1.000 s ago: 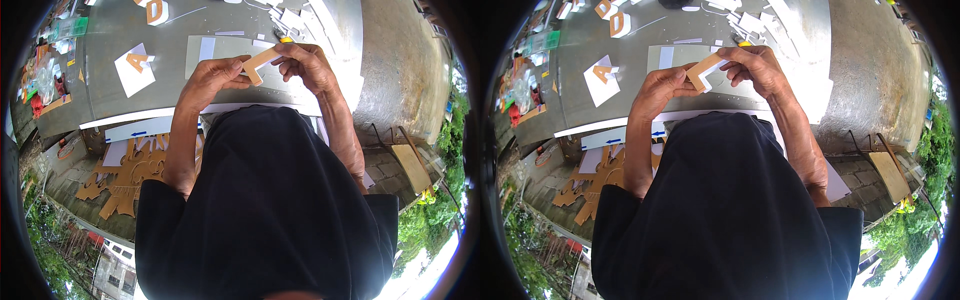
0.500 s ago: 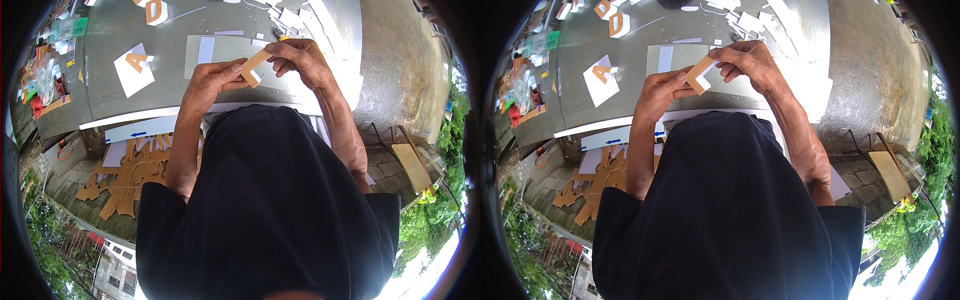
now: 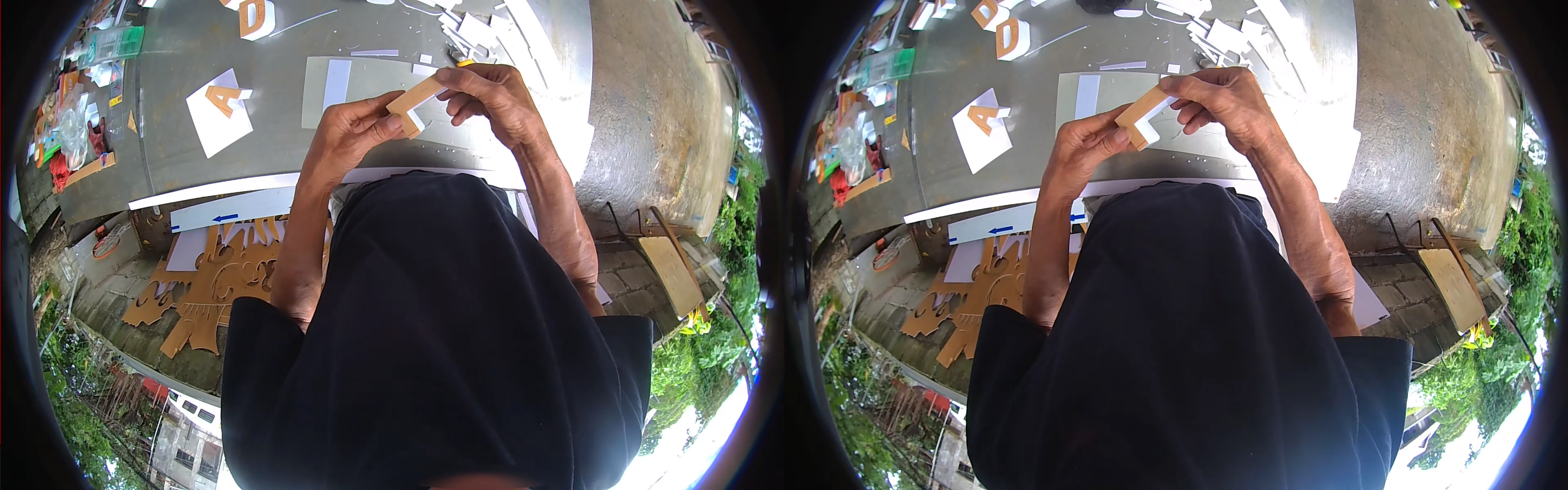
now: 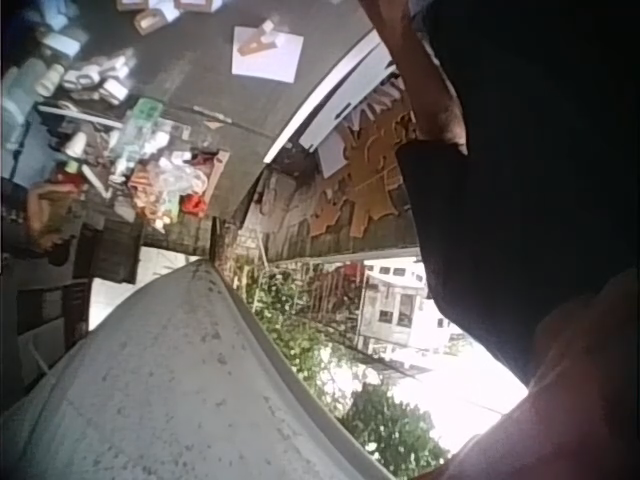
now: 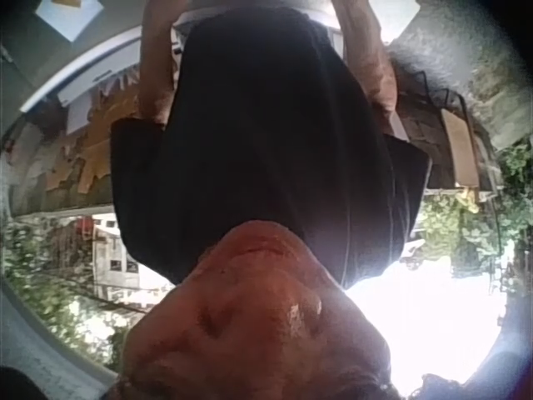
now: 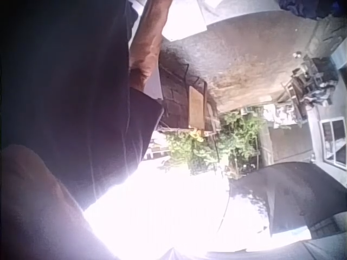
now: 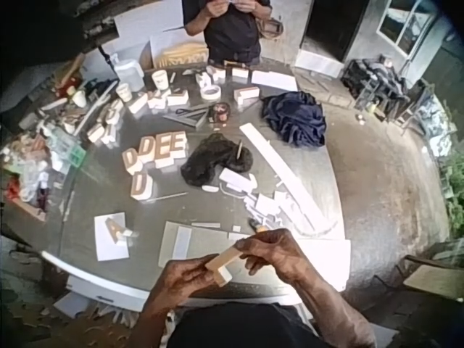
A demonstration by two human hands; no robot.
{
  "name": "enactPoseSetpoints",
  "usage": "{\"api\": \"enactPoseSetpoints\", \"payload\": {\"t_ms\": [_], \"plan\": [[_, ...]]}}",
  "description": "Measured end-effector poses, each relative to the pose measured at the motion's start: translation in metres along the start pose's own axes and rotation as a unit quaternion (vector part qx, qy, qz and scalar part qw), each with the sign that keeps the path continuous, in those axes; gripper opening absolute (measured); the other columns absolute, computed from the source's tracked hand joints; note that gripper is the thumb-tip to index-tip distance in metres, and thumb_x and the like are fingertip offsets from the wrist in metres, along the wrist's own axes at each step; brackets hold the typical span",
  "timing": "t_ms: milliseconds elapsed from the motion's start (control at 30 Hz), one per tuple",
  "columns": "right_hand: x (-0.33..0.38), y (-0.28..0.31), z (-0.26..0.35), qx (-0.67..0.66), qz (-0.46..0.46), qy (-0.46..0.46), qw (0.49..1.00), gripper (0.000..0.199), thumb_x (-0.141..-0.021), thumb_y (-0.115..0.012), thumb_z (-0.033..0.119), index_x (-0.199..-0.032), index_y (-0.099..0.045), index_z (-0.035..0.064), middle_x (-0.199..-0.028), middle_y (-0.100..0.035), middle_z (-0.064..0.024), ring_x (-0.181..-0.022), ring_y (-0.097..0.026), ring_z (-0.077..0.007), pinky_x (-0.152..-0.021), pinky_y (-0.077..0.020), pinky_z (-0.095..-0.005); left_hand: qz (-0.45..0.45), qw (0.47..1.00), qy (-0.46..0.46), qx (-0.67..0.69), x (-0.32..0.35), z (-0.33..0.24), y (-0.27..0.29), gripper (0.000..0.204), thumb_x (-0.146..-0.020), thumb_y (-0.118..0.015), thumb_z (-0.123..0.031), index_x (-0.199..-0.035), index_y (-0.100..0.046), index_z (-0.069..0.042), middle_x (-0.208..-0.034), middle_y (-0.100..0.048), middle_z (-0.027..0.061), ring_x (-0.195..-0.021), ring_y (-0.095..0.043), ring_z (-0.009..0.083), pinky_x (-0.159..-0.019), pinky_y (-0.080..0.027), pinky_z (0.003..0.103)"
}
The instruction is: Cutting and assembling 3D letters for a sign.
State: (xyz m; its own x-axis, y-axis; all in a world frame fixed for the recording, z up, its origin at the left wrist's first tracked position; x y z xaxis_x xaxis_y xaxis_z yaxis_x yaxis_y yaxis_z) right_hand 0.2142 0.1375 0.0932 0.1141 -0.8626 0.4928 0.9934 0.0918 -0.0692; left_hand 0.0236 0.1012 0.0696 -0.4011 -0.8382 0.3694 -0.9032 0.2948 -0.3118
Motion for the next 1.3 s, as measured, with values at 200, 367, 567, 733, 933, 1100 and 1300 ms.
{"api": "enactPoseSetpoints", "payload": {"t_ms": [200, 367, 567, 733, 933, 1100, 1300], "plan": [[-0.002, 0.002, -0.010, 0.024, 0.016, -0.010, 1.000, 0.042, -0.086, -0.081, 0.029, -0.106, -0.076, -0.0077, -0.083, -0.073, -0.0187, -0.063, -0.071, -0.0179, -0.060, -0.0619, -0.0301, 0.006, 1.000, -0.004, -0.018, -0.001, 0.002, 0.000, 0.048, -0.098, -0.072, -0.020, -0.135, -0.061, 0.009, -0.110, -0.073, 0.0171, -0.098, -0.073, 0.0218, -0.093, -0.058, 0.032], [-0.001, 0.001, -0.008, 0.040, 0.013, -0.002, 0.999, 0.043, -0.084, -0.082, 0.029, -0.105, -0.076, -0.0075, -0.083, -0.073, -0.0182, -0.064, -0.070, -0.0175, -0.060, -0.0618, -0.0300, 0.015, 1.000, -0.008, -0.013, -0.001, 0.001, -0.003, 0.046, -0.097, -0.072, -0.017, -0.134, -0.062, 0.009, -0.110, -0.073, 0.0170, -0.101, -0.072, 0.0215, -0.094, -0.058, 0.031], [0.000, -0.001, -0.003, 0.048, 0.014, 0.012, 0.999, 0.043, -0.083, -0.082, 0.030, -0.104, -0.076, -0.0073, -0.081, -0.072, -0.0165, -0.065, -0.070, -0.0173, -0.061, -0.0610, -0.0302, -0.006, 1.000, -0.003, -0.014, -0.001, 0.004, 0.002, 0.049, -0.094, -0.076, -0.016, -0.134, -0.062, 0.008, -0.108, -0.073, 0.0150, -0.104, -0.070, 0.0195, -0.096, -0.056, 0.030], [0.000, -0.004, 0.002, 0.052, 0.016, 0.023, 0.998, 0.042, -0.084, -0.082, 0.029, -0.104, -0.077, -0.0065, -0.081, -0.072, -0.0155, -0.065, -0.070, -0.0168, -0.062, -0.0604, -0.0300, -0.020, 1.000, -0.003, -0.019, 0.001, 0.003, 0.004, 0.050, -0.093, -0.078, -0.017, -0.134, -0.063, 0.008, -0.107, -0.073, 0.0143, -0.103, -0.069, 0.0175, -0.096, -0.052, 0.029], [-0.006, -0.003, -0.003, 0.050, 0.022, 0.017, 0.998, 0.041, -0.085, -0.080, 0.030, -0.105, -0.077, -0.0059, -0.081, -0.071, -0.0157, -0.065, -0.069, -0.0163, -0.060, -0.0604, -0.0289, -0.045, 0.999, -0.006, 0.005, 0.001, 0.001, 0.004, 0.048, -0.091, -0.079, -0.018, -0.130, -0.066, 0.007, -0.107, -0.074, 0.0164, -0.097, -0.072, 0.0197, -0.093, -0.056, 0.031], [-0.020, 0.005, -0.021, -0.016, 0.024, -0.007, 1.000, 0.046, -0.081, -0.084, 0.029, -0.098, -0.074, -0.0129, -0.076, -0.070, -0.0182, -0.055, -0.069, -0.0169, -0.052, -0.0617, -0.0258, -0.059, 0.998, 0.011, 0.035, -0.005, 0.006, 0.002, 0.045, -0.090, -0.079, -0.017, -0.123, -0.068, 0.010, -0.104, -0.074, 0.0216, -0.094, -0.075, 0.0258, -0.088, -0.063, 0.036], [-0.030, 0.002, -0.040, -0.046, 0.062, -0.053, 0.996, 0.051, -0.080, -0.085, 0.029, -0.101, -0.072, -0.0147, -0.077, -0.071, -0.0188, -0.056, -0.070, -0.0163, -0.053, -0.0639, -0.0255, -0.069, 0.995, 0.058, 0.037, -0.003, 0.015, 0.005, 0.047, -0.089, -0.080, -0.019, -0.119, -0.068, 0.015, -0.102, -0.074, 0.0233, -0.093, -0.076, 0.0280, -0.087, -0.064, 0.035]]}}
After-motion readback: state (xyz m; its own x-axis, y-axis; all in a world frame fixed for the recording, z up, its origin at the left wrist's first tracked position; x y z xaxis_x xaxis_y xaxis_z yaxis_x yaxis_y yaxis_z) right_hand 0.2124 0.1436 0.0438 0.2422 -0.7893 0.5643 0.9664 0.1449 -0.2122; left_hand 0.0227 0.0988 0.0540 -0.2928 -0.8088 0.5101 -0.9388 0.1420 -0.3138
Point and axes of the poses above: each hand's wrist, its own x-axis away from the middle knuckle, its own y-axis out of the back of the hand, z = x × y, the point moved 10 cm from there along -x, towards the middle knuckle
